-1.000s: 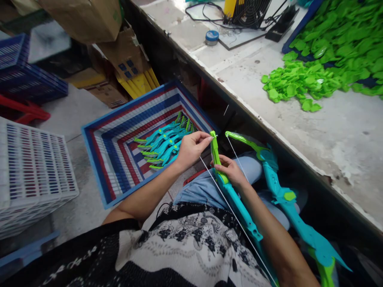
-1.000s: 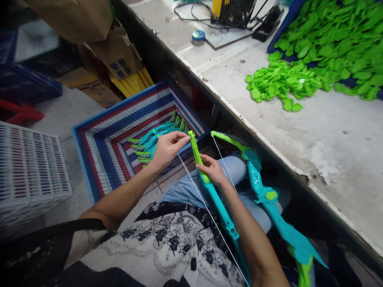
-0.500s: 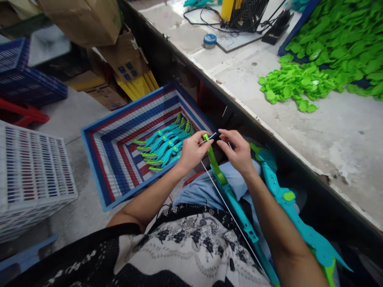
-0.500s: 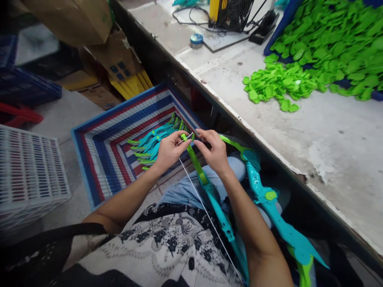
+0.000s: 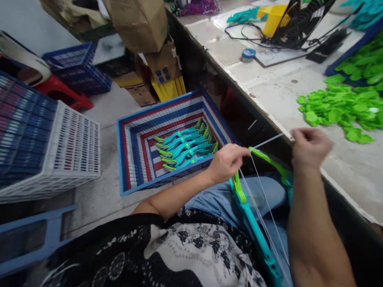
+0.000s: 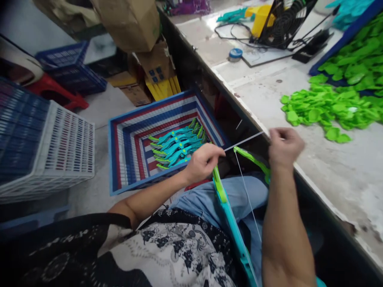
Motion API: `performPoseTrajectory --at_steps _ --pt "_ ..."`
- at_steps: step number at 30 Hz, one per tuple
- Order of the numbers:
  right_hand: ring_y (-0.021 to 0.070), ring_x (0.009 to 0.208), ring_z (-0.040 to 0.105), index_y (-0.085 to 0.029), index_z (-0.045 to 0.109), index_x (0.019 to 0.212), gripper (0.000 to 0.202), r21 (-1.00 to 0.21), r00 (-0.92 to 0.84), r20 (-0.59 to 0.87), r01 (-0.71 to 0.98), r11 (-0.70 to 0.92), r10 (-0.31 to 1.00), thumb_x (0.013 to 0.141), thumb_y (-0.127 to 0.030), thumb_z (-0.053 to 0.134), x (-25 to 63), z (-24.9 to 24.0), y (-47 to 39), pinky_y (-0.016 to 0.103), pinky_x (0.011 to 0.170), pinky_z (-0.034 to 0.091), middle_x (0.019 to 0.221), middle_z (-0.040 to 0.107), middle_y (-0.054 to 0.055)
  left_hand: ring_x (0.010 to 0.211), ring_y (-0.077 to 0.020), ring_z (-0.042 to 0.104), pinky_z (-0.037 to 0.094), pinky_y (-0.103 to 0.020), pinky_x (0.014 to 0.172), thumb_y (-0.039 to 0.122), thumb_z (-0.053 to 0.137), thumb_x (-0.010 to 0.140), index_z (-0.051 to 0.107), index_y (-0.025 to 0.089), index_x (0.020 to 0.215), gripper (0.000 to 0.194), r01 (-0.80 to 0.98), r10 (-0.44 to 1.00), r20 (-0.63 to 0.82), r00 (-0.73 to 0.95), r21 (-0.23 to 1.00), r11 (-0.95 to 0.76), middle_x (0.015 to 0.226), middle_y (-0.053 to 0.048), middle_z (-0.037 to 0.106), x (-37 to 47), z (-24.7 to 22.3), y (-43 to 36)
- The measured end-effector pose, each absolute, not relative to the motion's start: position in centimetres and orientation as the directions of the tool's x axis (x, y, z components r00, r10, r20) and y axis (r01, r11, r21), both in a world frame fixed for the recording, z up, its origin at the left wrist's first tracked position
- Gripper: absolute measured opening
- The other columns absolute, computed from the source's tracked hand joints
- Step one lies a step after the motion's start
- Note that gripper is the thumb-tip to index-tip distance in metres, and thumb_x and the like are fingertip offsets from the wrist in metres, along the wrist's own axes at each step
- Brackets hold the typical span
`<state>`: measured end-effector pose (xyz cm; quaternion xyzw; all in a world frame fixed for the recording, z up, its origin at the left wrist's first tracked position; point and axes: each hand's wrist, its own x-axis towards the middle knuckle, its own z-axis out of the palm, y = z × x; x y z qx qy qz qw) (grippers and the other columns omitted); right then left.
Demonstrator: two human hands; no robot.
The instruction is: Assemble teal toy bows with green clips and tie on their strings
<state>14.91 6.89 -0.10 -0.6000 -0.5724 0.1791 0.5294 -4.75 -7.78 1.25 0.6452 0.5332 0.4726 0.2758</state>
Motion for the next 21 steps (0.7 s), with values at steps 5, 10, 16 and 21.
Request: performPoseTrajectory --at_steps 5,10,16,21 --pt "0.0147 0.062 0.056 -0.016 0.065 0.073 0.008 -0.643 0.102 0.657 0.592 0.485 0.747 0.075 -0.023 0.069 12.2 3.1 1.7 0.032 0.057 0.044 0.07 0.061 0.005 0.083 -0.0168 0.06 0.045 -0.03 0.081 0.029 0.058 0.082 0.07 0.017 0.081 0.017 0.135 0.995 0.082 0.056 0.987 -0.089 0.083 -0.005 0.065 -4.4 2.6 -5.7" --pt "0.0147 0.074 0.058 -0.019 0.062 0.08 0.002 -0.537 -0.253 0.672 0.482 0.693 0.696 0.081 -0.018 0.061 7.9 3.4 -5.4 0.029 0.066 0.048 0.078 0.06 0.003 0.067 -0.0104 0.058 0.046 -0.024 0.067 0.029 0.065 0.077 0.065 0.012 0.073 0.017 -0.185 0.987 -0.143 0.068 0.971 0.153 0.073 -0.003 0.065 -6.0 4.7 -3.2" --pt "0.0137 0.072 0.058 -0.019 0.062 0.079 0.005 -0.718 -0.086 0.598 0.384 0.58 0.797 0.083 -0.023 0.061 6.7 2.7 -4.2 0.026 0.061 0.048 0.079 0.059 0.002 0.05 -0.006 0.054 0.04 -0.018 0.048 0.012 0.06 0.076 0.054 0.014 0.074 0.007 -0.033 1.0 -0.016 -0.001 0.999 0.016 0.067 0.001 0.062 -7.3 7.1 -4.0" --pt "0.0128 0.071 0.057 -0.02 0.064 0.078 0.009 -0.799 -0.001 0.546 0.3 0.521 0.838 0.084 -0.025 0.061 6.1 4.2 -3.9 0.026 0.06 0.048 0.079 0.058 0.002 0.047 -0.0096 0.058 0.043 -0.019 0.041 0.027 0.068 0.075 0.056 0.013 0.077 0.018 -0.334 0.976 -0.211 0.045 0.918 0.214 0.06 0.001 0.06 -6.8 6.8 -4.2"
